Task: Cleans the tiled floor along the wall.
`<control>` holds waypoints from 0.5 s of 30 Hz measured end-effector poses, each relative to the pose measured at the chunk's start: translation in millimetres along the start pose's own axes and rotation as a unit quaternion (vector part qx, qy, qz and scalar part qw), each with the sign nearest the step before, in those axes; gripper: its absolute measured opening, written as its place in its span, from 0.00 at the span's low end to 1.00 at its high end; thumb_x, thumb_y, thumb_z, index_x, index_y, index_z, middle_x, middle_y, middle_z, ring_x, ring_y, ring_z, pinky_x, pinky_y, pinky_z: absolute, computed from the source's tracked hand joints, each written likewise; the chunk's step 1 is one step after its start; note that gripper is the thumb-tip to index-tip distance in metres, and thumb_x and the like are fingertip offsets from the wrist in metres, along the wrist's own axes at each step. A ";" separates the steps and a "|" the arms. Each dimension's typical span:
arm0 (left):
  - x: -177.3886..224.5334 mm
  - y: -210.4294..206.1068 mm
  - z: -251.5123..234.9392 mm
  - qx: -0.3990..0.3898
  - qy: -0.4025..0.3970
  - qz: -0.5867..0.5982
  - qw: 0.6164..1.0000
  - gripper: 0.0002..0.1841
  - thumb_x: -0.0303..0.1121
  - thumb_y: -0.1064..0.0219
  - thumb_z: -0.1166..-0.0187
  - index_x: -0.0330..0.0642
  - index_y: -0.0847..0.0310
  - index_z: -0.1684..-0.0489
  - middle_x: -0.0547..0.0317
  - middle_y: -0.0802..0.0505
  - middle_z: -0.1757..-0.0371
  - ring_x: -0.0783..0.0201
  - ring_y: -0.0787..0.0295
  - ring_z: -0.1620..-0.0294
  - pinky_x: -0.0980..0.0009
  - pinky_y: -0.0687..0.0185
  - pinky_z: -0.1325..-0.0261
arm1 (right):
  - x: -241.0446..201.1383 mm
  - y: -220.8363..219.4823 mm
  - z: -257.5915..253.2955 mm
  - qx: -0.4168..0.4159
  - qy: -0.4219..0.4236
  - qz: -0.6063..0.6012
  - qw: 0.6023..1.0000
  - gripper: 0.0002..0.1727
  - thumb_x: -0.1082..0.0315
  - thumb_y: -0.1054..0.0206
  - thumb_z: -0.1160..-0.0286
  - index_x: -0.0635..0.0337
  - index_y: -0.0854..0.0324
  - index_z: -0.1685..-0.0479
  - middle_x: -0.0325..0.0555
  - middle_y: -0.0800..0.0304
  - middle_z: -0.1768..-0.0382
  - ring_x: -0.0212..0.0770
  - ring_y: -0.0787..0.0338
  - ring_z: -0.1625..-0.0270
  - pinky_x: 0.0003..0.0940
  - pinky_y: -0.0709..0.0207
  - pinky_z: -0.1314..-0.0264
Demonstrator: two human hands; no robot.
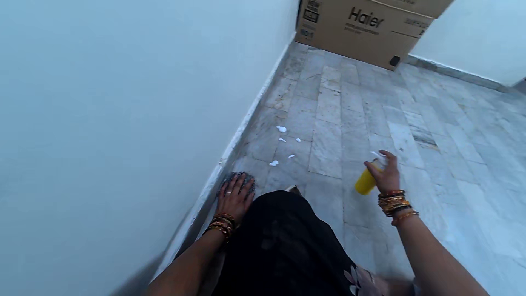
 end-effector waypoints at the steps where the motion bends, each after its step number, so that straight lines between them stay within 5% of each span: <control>1: -0.5 -2.6 0.2 -0.012 -0.004 -0.006 1.000 0.26 0.46 0.49 0.13 0.47 0.18 0.23 0.37 0.21 0.17 0.28 0.31 0.15 0.27 0.42 0.19 | 29.4 32.9 3.3 0.042 -0.034 0.015 0.998 0.41 0.64 0.17 0.33 0.67 0.32 0.20 0.74 0.15 0.35 0.70 0.12 0.37 0.69 0.23 0.35; 7: -17.3 -19.4 2.5 -0.001 -0.010 -0.037 0.999 0.26 0.47 0.52 0.11 0.52 0.20 0.20 0.40 0.21 0.17 0.31 0.29 0.15 0.30 0.42 0.19 | 167.1 187.7 70.3 0.236 -0.189 0.059 0.951 0.41 0.67 0.23 0.28 0.75 0.39 0.17 0.77 0.32 0.19 0.66 0.29 0.16 0.54 0.37 0.13; 11: -23.3 -26.1 1.4 -0.016 -0.013 -0.059 0.998 0.23 0.32 0.41 0.14 0.52 0.19 0.21 0.40 0.20 0.18 0.30 0.28 0.17 0.30 0.39 0.20 | 217.9 216.6 125.4 0.253 -0.282 0.090 0.921 0.40 0.71 0.25 0.26 0.75 0.40 0.15 0.80 0.39 0.16 0.68 0.37 0.11 0.52 0.43 0.09; 15: -24.6 -27.1 1.6 -0.033 -0.008 -0.087 0.996 0.28 0.22 0.35 0.20 0.55 0.21 0.19 0.41 0.22 0.16 0.32 0.29 0.15 0.32 0.38 0.19 | 230.4 227.4 132.2 0.239 -0.363 0.088 0.896 0.43 0.67 0.24 0.25 0.70 0.43 0.12 0.76 0.33 0.18 0.65 0.29 0.14 0.52 0.35 0.13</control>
Point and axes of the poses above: each hand's wrist, its own z-axis away from the middle knuckle, its own y-axis out of the back of the hand, x = y × z, the point moved 10 cm from there along -z, towards the middle knuckle
